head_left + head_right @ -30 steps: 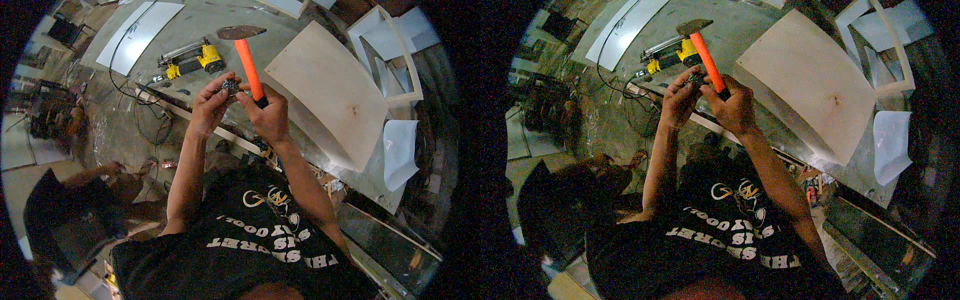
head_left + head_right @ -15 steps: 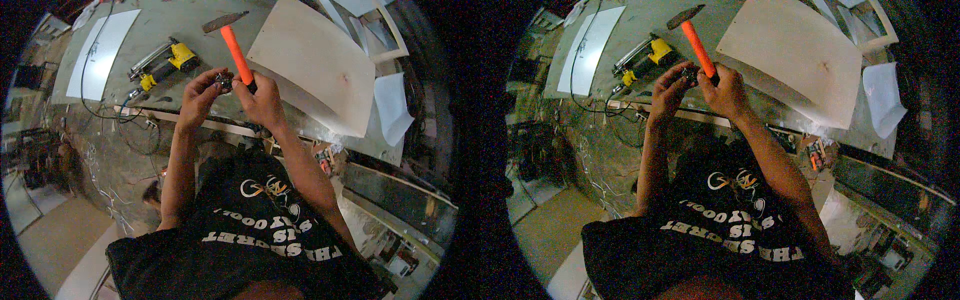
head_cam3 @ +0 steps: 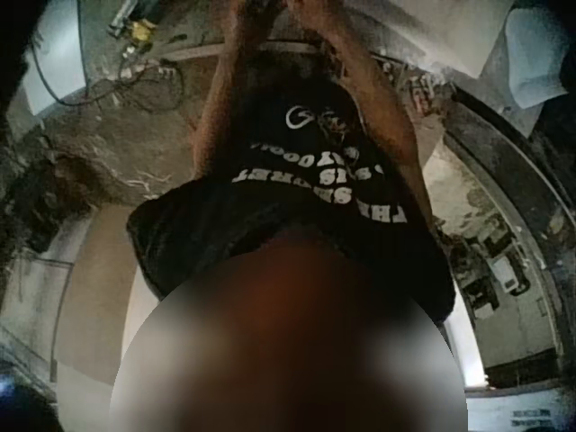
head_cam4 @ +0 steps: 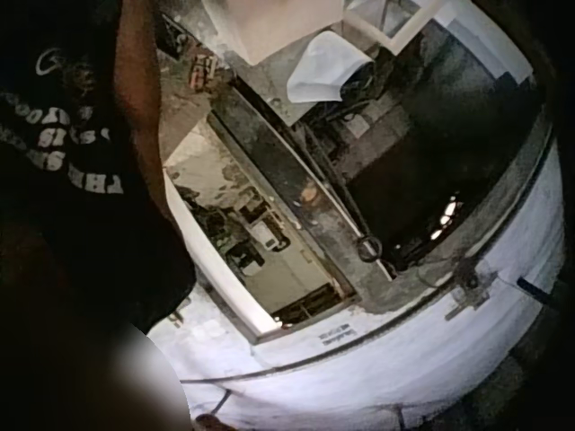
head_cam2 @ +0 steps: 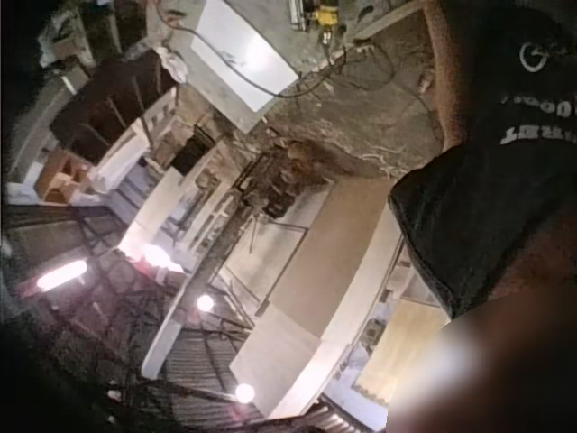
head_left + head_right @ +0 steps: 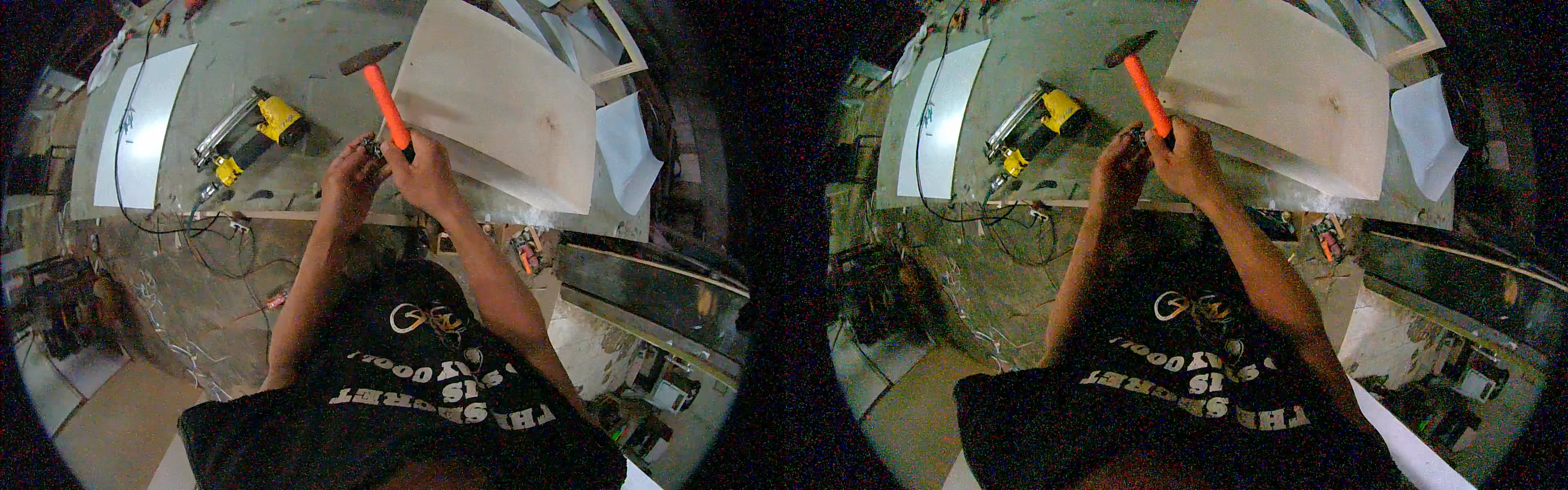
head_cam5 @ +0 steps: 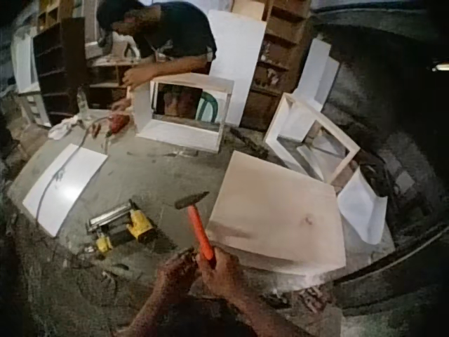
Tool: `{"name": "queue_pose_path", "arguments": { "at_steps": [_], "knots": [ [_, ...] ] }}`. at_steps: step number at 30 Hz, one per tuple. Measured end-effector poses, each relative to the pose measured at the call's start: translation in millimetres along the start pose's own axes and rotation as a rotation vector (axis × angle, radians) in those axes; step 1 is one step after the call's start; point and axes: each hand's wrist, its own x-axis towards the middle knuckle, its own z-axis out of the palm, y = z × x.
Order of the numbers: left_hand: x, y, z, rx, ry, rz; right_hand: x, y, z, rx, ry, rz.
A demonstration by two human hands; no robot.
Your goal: The person assembles a wooden cabinet by hammering nails into the joints of the wooden panels. They repeatedly reposition the cabinet and use a hammer to secure the pieces together.
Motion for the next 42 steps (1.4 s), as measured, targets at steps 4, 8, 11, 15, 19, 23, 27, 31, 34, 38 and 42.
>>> {"name": "queue_pose_path", "arguments": {
  "at_steps": [4,8,11,15,19,23,27,31,34,38,42],
  "knots": [
    [10,-13,-9,0.441,-0.001,0.165,3,7,9,0.005,0.053,0.055],
    [18,-18,-9,1.032,0.089,0.292,5,3,7,-0.015,0.104,0.003],
    [24,-9,-3,0.682,0.064,0.258,6,0,5,0.149,0.092,0.057],
    [31,10,7,-0.118,-0.046,0.043,4,4,10,0.127,0.149,0.067],
    [41,17,23,-0.215,0.064,0.067,0,12,20,0.219,0.174,0.014],
    [59,37,40,-0.342,-0.066,0.044,-1,5,22,0.441,0.119,0.048],
    [71,57,46,-0.515,-0.214,-0.066,-2,-11,12,0.466,0.138,0.087],
    [86,68,35,-0.592,-0.163,-0.072,-11,-21,-7,0.867,0.063,0.353],
    [119,85,13,-1.041,-0.256,-0.152,-8,-22,-28,0.926,0.115,0.333],
    [169,84,-36,-2.831,-0.307,-0.908,-2,-10,-64,1.024,0.205,0.354],
    [222,54,-63,-3.435,-0.569,-2.394,-8,12,-95,1.109,0.331,0.361]
  ]
}}
